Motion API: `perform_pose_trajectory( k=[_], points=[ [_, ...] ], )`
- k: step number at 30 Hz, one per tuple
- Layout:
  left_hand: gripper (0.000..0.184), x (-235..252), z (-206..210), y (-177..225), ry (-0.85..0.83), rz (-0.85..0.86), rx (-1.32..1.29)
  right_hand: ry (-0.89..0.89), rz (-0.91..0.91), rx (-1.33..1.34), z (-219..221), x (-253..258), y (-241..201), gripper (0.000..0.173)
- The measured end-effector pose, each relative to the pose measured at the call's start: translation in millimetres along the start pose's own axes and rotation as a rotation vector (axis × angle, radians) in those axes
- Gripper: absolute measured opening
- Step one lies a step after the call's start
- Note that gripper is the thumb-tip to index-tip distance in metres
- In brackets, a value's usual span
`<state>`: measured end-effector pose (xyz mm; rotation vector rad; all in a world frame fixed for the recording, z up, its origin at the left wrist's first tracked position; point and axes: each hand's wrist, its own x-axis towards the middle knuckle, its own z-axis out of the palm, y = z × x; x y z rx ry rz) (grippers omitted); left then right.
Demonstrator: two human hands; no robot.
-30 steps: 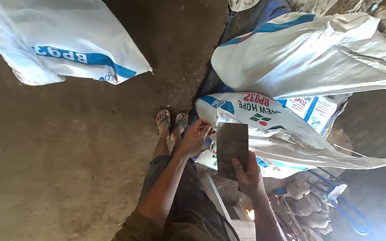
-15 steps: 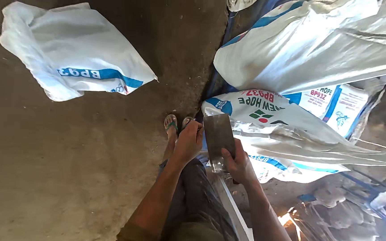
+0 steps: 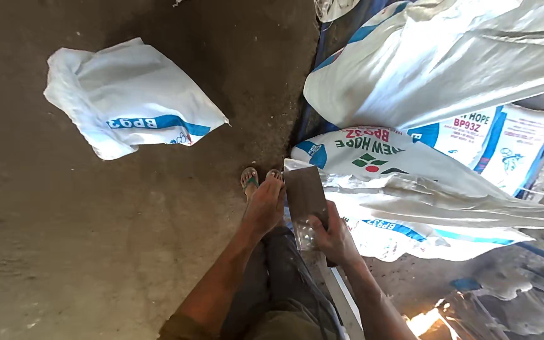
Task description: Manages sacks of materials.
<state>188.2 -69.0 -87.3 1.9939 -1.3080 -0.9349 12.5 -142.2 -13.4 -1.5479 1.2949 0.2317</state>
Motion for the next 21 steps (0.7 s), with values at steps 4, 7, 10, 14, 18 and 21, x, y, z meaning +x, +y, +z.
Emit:
perform_pose_trajectory(
  k=[4,7,10,14,18,21],
  points=[
    [0.018,1.4,0.5,-1.3,0.000,0.011,0.013,0.017,0.039,-0.029,6.7,25.4,-15.4,0.052],
    [0.024,1.8,-7.1,-0.6,-0.095,-0.015,0.005,0.018,0.060,-0.040,9.0,7.6,-10.4,0.054],
    [0.021,-0.8,-8.6,1.4,-0.047,0.038,0.005,0.041,0.037,-0.037,14.4,1.2,-10.4,0.053],
    [0.014,9.4,-20.8,31.6,0.129,0.176,-0.058,-0.076,-0.053,-0.015,38.6,23.7,-18.1,0.049],
    [0.021,-17.3,-62.4,10.2,0.210,-0.081,-0.003,-0.046,0.030,0.114,53.5,-33.6,12.6,0.056],
    [0.034,-76.7,-74.3,-46.1,0.050,-0.512,0.021,0.065,-0.070,0.246,31.2,-48.4,32.9,0.054]
  ],
)
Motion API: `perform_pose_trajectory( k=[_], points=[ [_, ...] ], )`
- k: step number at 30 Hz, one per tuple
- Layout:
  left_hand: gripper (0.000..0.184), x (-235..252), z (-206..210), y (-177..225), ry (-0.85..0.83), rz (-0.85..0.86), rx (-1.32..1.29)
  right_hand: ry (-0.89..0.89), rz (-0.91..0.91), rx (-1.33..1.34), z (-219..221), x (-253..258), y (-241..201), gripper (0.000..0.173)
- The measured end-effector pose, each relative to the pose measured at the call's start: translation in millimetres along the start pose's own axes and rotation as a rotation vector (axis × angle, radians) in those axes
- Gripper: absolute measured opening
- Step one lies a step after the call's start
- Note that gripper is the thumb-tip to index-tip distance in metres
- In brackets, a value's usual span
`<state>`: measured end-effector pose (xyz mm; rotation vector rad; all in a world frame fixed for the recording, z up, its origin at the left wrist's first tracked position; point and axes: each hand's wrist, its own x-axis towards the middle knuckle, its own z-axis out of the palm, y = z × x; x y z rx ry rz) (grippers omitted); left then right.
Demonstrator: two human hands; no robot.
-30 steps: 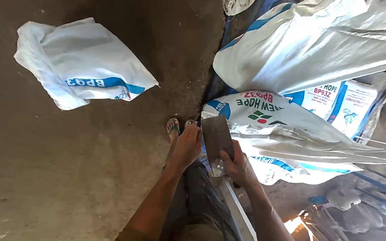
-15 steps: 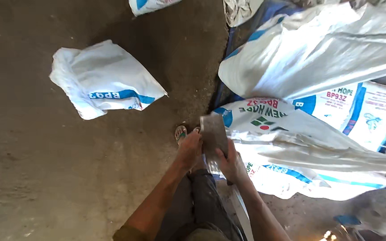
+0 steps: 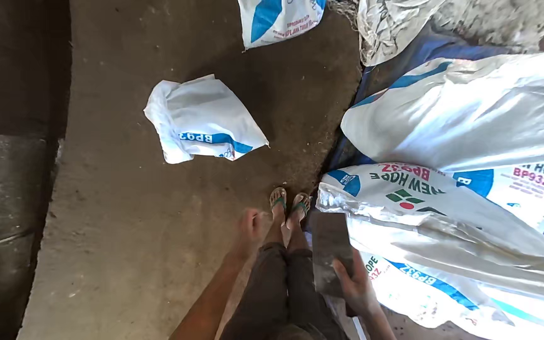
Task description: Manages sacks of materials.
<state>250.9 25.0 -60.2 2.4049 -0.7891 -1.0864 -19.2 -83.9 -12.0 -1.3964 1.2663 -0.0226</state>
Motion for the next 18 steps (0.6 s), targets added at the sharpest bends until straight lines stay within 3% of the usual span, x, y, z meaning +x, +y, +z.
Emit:
perform_pose_trajectory(
  k=[3,6,9,11,14,16,18],
  points=[
    [0.045,-36.9,11.8,-97.7,-0.214,-0.458,0.059,0.058,-0.150,0.153,-31.4,-1.2,-11.6,0.048],
    [0.039,-95.5,23.5,-161.8,-0.431,-0.736,0.085,0.153,-0.164,0.228,-49.5,-4.4,-22.7,0.043],
    [0.061,-117.3,30.7,-194.7,-0.601,-0.792,0.279,0.273,-0.115,0.340,-63.0,-7.7,-27.0,0.041],
    [0.066,-90.7,31.8,-200.0,-0.566,-0.731,0.339,0.341,-0.066,0.382,-72.4,-9.0,-29.4,0.044],
    [0.068,7.3,27.3,-129.6,-0.348,-0.551,0.177,0.419,-0.012,0.441,-84.0,-7.7,-33.0,0.054],
    [0.057,84.9,25.9,-45.6,-0.215,-0.262,0.009,0.456,-0.001,0.471,-90.9,-2.1,-32.8,0.063],
    [0.058,145.5,24.1,58.9,-0.196,0.073,-0.058,0.496,-0.007,0.509,-95.9,3.4,-34.8,0.065]
  ],
)
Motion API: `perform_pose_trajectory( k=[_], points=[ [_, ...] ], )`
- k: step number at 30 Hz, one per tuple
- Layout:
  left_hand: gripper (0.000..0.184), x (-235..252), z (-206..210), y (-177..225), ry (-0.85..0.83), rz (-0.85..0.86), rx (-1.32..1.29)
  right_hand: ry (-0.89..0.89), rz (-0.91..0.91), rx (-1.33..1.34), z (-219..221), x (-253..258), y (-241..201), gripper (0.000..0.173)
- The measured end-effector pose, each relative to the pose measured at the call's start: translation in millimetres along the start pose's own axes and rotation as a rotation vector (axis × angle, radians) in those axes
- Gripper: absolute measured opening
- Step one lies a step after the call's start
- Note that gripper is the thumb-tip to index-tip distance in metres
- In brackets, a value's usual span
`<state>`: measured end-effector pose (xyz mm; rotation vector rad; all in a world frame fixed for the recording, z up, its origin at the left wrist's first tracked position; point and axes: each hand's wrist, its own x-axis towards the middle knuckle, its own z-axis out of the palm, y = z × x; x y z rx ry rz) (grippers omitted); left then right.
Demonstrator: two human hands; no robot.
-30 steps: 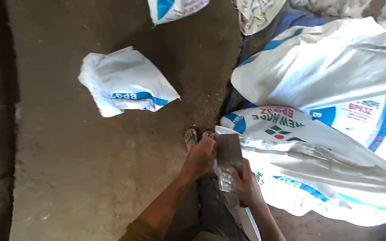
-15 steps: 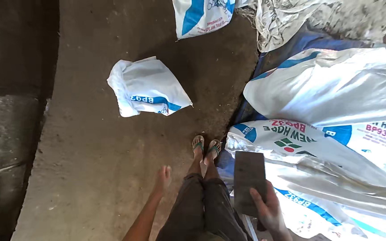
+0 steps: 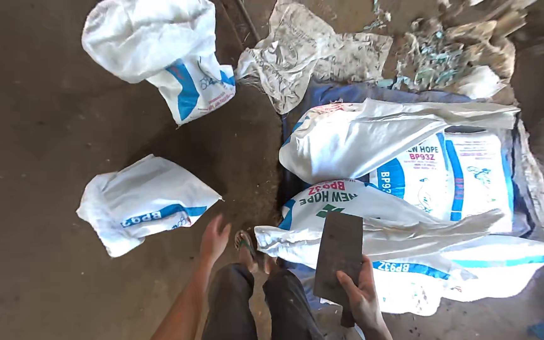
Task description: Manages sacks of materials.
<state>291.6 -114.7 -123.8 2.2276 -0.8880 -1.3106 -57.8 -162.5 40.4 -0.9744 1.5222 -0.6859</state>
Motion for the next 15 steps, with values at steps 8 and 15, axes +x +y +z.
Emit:
perform_pose_trajectory(
  k=[8,15],
  points=[
    [0.058,118.9,15.9,257.5,0.035,0.871,-0.062,0.114,-0.166,0.101,28.0,46.0,-49.0,0.057],
    [0.035,176.3,-16.6,282.1,-0.185,0.426,-0.513,0.098,-0.196,0.012,70.1,113.2,-95.4,0.058]
  ],
)
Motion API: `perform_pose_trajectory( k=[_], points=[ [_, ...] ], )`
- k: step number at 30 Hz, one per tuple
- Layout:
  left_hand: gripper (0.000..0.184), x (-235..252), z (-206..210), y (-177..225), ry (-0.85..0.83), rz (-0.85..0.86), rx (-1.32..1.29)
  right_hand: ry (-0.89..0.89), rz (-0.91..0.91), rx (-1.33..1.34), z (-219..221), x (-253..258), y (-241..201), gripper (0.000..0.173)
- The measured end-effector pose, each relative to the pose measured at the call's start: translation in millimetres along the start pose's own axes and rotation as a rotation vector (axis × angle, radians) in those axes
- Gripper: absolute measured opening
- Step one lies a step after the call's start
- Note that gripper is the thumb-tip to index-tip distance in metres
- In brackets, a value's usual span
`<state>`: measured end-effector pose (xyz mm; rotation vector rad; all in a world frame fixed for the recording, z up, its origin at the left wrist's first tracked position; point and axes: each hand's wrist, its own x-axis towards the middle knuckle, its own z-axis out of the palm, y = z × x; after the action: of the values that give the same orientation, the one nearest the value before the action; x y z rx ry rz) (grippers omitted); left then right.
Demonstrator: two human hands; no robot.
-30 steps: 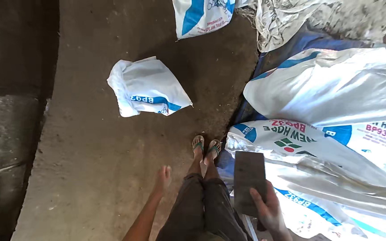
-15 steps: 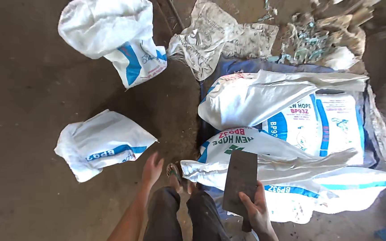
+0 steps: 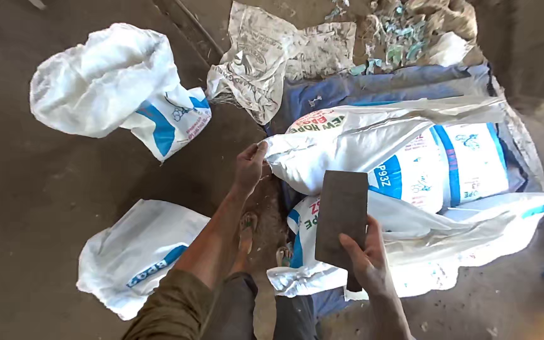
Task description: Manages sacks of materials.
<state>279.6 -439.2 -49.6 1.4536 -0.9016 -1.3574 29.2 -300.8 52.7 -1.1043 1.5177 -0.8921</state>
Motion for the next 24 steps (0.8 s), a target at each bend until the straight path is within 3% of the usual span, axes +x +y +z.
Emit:
perform_pose_trajectory(
  k=[6,10,18,21,24],
  points=[
    [0.024,30.6,-25.5,0.2,-0.175,-0.101,-0.122,-0.167,0.038,-0.308,49.1,79.4,-8.7,0.053],
    [0.025,32.2,-39.5,4.4,-0.264,-0.067,0.015,-0.258,0.092,-0.405,52.5,102.7,-2.0,0.053],
    [0.023,33.4,-43.4,-12.9,-0.157,-0.135,-0.091,-0.298,0.203,-0.428,65.0,97.2,12.8,0.059],
    [0.038,25.9,-43.7,-10.9,-0.115,-0.152,-0.029,-0.303,0.217,-0.468,72.8,103.1,16.0,0.059],
    [0.032,24.9,-42.8,-16.7,-0.006,-0.266,0.026,-0.299,0.206,-0.451,77.8,102.2,20.0,0.058]
  ],
)
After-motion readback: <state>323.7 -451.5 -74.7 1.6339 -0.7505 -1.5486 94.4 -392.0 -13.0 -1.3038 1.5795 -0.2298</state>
